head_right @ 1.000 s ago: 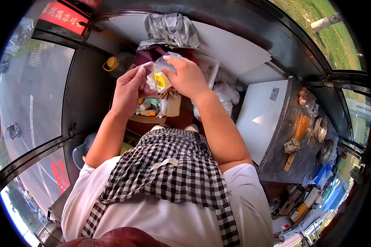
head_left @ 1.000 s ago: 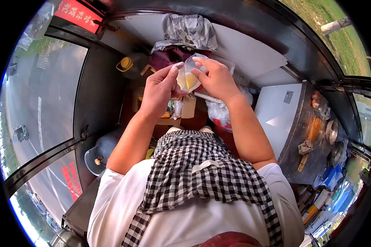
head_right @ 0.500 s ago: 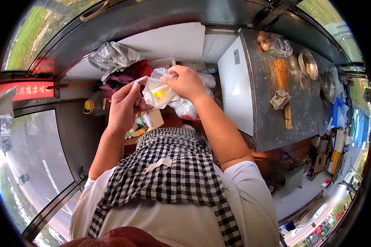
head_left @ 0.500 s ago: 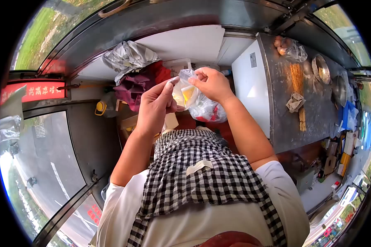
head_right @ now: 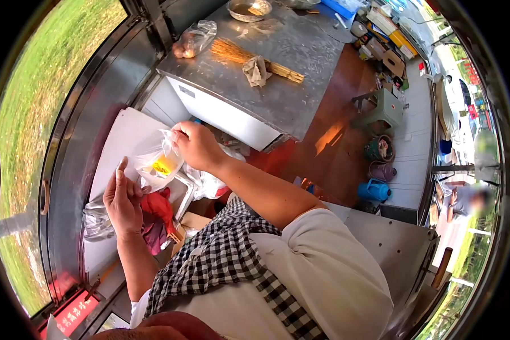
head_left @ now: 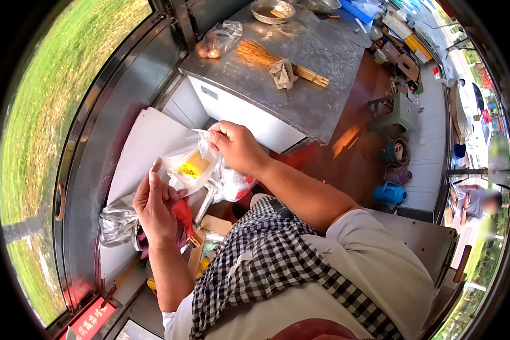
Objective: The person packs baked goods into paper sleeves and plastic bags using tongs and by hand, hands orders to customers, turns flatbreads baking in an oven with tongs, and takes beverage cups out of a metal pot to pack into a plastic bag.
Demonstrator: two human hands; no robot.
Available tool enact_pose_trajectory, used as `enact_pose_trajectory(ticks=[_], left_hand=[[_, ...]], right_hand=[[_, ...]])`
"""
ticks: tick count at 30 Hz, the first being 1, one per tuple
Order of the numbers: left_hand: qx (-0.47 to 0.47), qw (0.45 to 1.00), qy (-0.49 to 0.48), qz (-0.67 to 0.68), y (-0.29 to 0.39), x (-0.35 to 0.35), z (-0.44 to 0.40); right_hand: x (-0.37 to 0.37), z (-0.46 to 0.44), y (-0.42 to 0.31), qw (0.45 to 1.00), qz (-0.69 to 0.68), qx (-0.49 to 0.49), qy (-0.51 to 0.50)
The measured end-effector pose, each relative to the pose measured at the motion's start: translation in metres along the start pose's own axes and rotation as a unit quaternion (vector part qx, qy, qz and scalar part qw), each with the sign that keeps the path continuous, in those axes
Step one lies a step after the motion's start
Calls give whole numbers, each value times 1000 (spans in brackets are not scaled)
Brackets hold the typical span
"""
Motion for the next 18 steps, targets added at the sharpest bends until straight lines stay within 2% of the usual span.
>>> enact_pose_trajectory(ticks=[3, 10, 11, 14, 18], left_hand=[[23, 999, -34, -4, 19, 44, -3], [68, 992, -106, -16, 40, 156, -23], [67, 992, -110, -16, 42, 176, -26], [77, 990, -117, -29, 47, 232, -31], [96, 984, -145, -35, 54, 298, -41]], right_hand=[[-35, -14, -7, 998, -24, -19, 54], [-121, -59, -18, 961, -235, 129, 75], [-137, -67, -18, 961, -228, 135, 74], [-180, -89, -22, 955, -249, 137, 80], [-240, -112, -32, 975, -179, 50, 125]])
Point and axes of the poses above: each hand's wrist, its own z-axis away from the middle knuckle, its own x-axis out of the palm, y = z × x, the point moved 8 cm from there along -z, towards the middle knuckle, and after that the axes turned 7 degrees about y, right-handed, at the moved point
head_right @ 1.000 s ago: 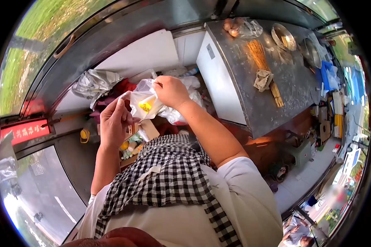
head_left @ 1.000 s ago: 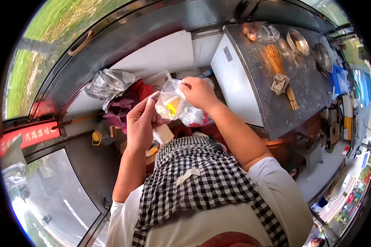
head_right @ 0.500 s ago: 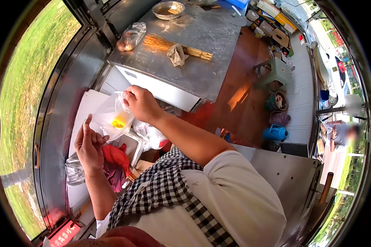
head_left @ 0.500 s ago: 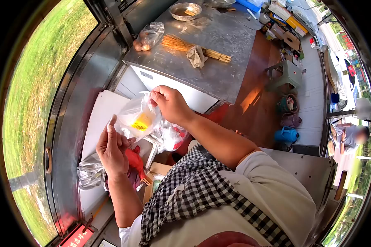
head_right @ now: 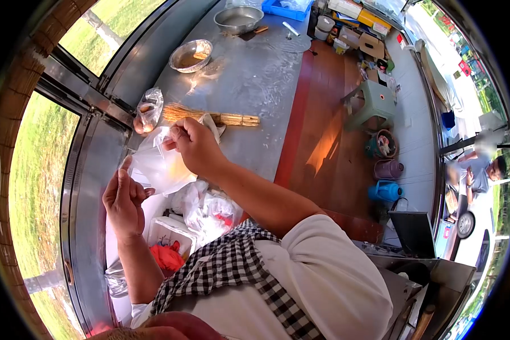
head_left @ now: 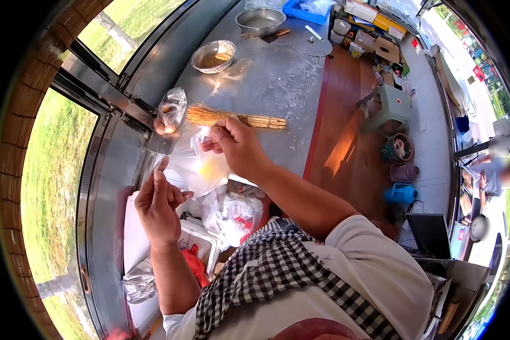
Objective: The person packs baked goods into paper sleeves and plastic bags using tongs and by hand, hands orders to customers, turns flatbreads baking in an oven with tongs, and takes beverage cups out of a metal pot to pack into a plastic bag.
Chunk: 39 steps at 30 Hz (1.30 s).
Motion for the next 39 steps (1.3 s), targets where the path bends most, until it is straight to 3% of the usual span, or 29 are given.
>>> enact_pose_trajectory(ticks=[8, 15, 23, 32, 39], left_hand=[[23, 995, -92, 3, 6, 84, -48], [44, 986, -159, 3, 20, 140, -78], [10, 989, -150, 10, -4, 210, -111], [17, 995, -95, -14, -24, 286, -145], [56, 991, -113, -49, -14, 327, -158]], right_hand=[[-90, -37, -44, 986, -82, -56, 133], [-138, -38, -91, 965, -69, -136, 213], [-187, -92, -90, 970, -110, -119, 179], [-241, -166, -79, 987, -152, -37, 33], [-271, -187, -101, 985, -139, -92, 41]])
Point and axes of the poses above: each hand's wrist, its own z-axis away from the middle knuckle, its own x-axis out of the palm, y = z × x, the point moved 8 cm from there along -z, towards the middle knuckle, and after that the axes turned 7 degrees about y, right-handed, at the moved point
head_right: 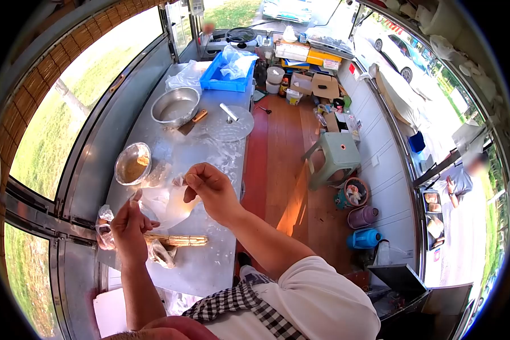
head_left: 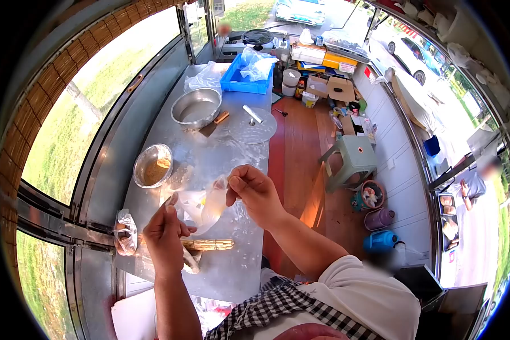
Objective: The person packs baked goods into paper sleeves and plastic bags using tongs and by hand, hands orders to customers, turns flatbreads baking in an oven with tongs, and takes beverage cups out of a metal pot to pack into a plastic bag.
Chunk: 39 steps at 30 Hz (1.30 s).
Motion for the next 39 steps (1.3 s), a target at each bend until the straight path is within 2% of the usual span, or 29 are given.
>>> enact_pose_trajectory(ticks=[4, 10, 13, 17, 20, 23, 24, 28, 31, 32, 35, 39], left_hand=[[-18, 999, -47, 21, -4, 27, -5], [-30, 990, -123, 58, 3, 79, -6], [-41, 985, -169, -8, 6, 119, 0], [19, 962, -247, -114, 3, 186, 8], [235, 871, -275, -333, 5, 246, 16], [238, 844, -265, -400, -5, 312, 25], [265, 820, -279, -423, -13, 337, 31], [265, 795, -347, -421, -21, 440, 56], [330, 812, -344, -336, -19, 496, 76], [314, 816, -382, -297, -22, 513, 81], [333, 818, -418, -213, -18, 559, 98], [336, 776, -494, -203, -54, 598, 95]], right_hand=[[-14, -2, -11, 999, -13, 0, 39], [-29, 29, -30, 984, -139, 106, 39], [-35, 41, -43, 978, -128, 163, 33], [-75, 40, -48, 973, -142, 177, 40], [-126, 37, -54, 967, -152, 191, 68], [-183, 29, -72, 965, -142, 205, 76], [-204, 29, -82, 963, -149, 208, 88], [-295, 30, -131, 956, -187, 170, 150], [-350, 43, -173, 949, -196, 124, 213], [-366, 49, -188, 946, -192, 103, 240], [-423, 68, -222, 930, -191, 30, 312], [-491, 108, -272, 904, -147, -57, 398]])
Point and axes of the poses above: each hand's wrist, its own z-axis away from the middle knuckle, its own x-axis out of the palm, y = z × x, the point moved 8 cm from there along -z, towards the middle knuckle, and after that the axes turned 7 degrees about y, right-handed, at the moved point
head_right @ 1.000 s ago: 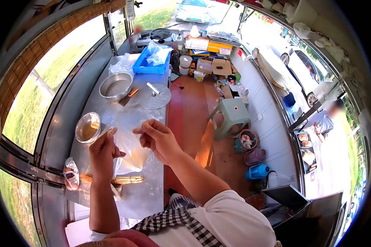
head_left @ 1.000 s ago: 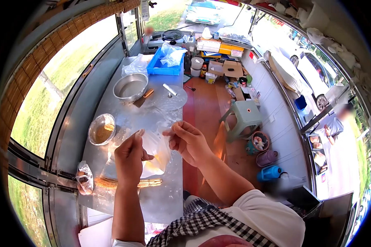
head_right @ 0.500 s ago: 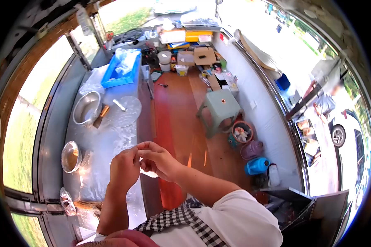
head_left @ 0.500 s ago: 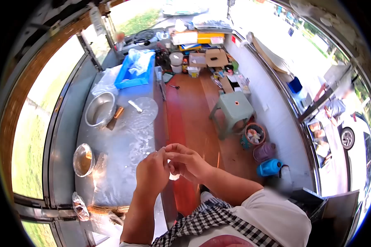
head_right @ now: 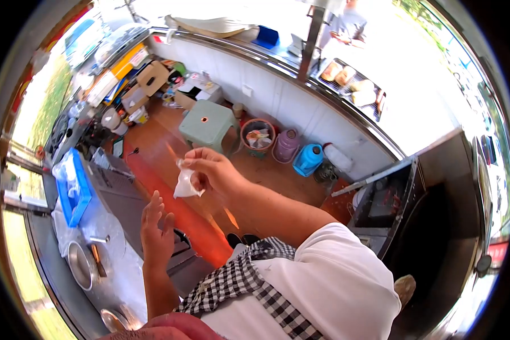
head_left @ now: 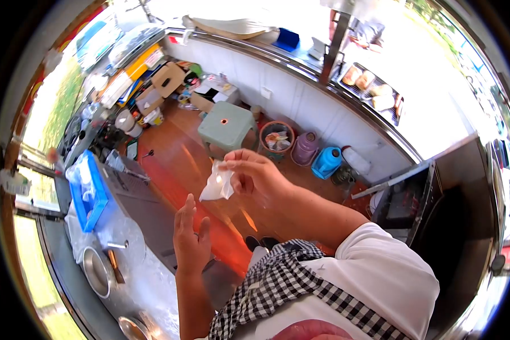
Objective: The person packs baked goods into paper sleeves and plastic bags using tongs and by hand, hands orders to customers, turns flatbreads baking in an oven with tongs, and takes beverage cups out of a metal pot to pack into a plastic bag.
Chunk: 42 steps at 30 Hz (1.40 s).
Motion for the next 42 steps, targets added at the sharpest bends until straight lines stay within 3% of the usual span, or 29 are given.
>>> enact_pose_trajectory(ticks=[4, 7, 10, 16, 21, 24, 26, 29, 37, 42], left_hand=[[-77, 989, -67, 107, -48, 33, -8], [-59, 990, -106, 71, -87, 57, -16], [-145, 975, -160, 49, -131, 92, -19], [-186, 948, -255, -25, -167, 173, -33], [-270, 923, -263, -78, -213, 253, -16], [-361, 887, -285, -28, -311, 319, 64], [-420, 834, -358, 17, -271, 341, 59], [-506, 787, -349, 46, -225, 358, 46], [-613, 756, -205, 109, -211, 370, -24], [-610, 762, -174, 133, -219, 374, -58]], right_hand=[[-38, 11, -93, 980, 76, -155, 95], [-73, 19, -168, 949, 96, -256, 158], [-111, 27, -242, 902, 124, -357, 207], [-208, 39, -376, 847, 99, -426, 303], [-295, 26, -486, 820, 78, -462, 328], [-338, 12, -546, 810, 76, -467, 346], [-363, 1, -583, 802, 92, -468, 360], [-398, -17, -629, 790, 85, -478, 376], [-484, -102, -733, 802, 124, -439, 386], [-523, -154, -780, 807, 157, -407, 399]])
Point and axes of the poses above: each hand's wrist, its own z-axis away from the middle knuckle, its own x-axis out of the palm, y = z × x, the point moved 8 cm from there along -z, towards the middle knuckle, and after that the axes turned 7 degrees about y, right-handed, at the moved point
